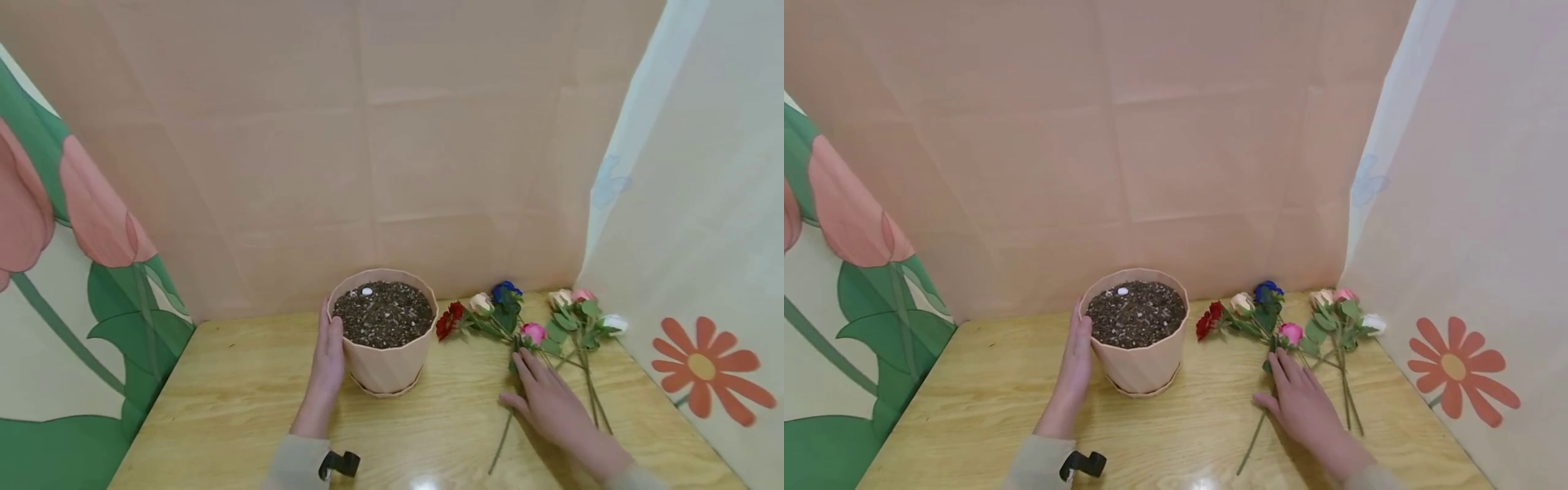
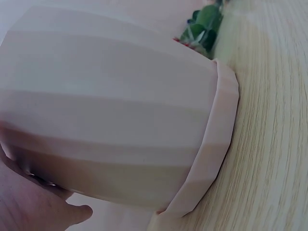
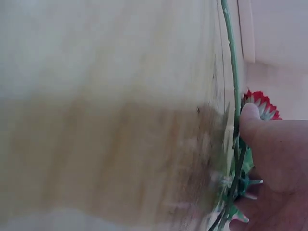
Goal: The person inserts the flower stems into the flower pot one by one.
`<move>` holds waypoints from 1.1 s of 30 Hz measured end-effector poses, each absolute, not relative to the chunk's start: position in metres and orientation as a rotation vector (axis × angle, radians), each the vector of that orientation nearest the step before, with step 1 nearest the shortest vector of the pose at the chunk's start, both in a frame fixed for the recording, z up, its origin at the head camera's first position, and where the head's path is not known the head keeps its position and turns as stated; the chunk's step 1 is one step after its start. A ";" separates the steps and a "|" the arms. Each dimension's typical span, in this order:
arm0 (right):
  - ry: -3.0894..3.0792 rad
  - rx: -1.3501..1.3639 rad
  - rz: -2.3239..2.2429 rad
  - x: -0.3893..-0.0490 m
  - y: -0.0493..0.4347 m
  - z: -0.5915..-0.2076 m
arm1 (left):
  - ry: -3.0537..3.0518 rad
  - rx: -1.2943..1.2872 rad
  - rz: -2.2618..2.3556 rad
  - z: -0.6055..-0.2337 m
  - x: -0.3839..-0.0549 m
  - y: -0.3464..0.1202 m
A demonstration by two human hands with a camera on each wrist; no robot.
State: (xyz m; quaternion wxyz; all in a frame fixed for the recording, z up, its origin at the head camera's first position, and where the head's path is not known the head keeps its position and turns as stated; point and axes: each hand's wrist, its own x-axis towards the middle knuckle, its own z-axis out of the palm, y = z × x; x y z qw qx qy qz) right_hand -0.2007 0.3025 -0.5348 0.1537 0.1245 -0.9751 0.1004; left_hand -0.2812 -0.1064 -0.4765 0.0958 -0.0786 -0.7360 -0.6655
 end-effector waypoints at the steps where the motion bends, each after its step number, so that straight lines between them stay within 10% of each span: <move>1: -2.802 0.356 0.293 -0.203 0.303 -0.534 | -2.177 -0.241 -1.973 -0.477 -0.281 -0.106; 33: -2.828 0.066 0.201 -0.179 0.290 -0.531 | -2.172 -0.188 -1.986 -0.476 -0.280 -0.107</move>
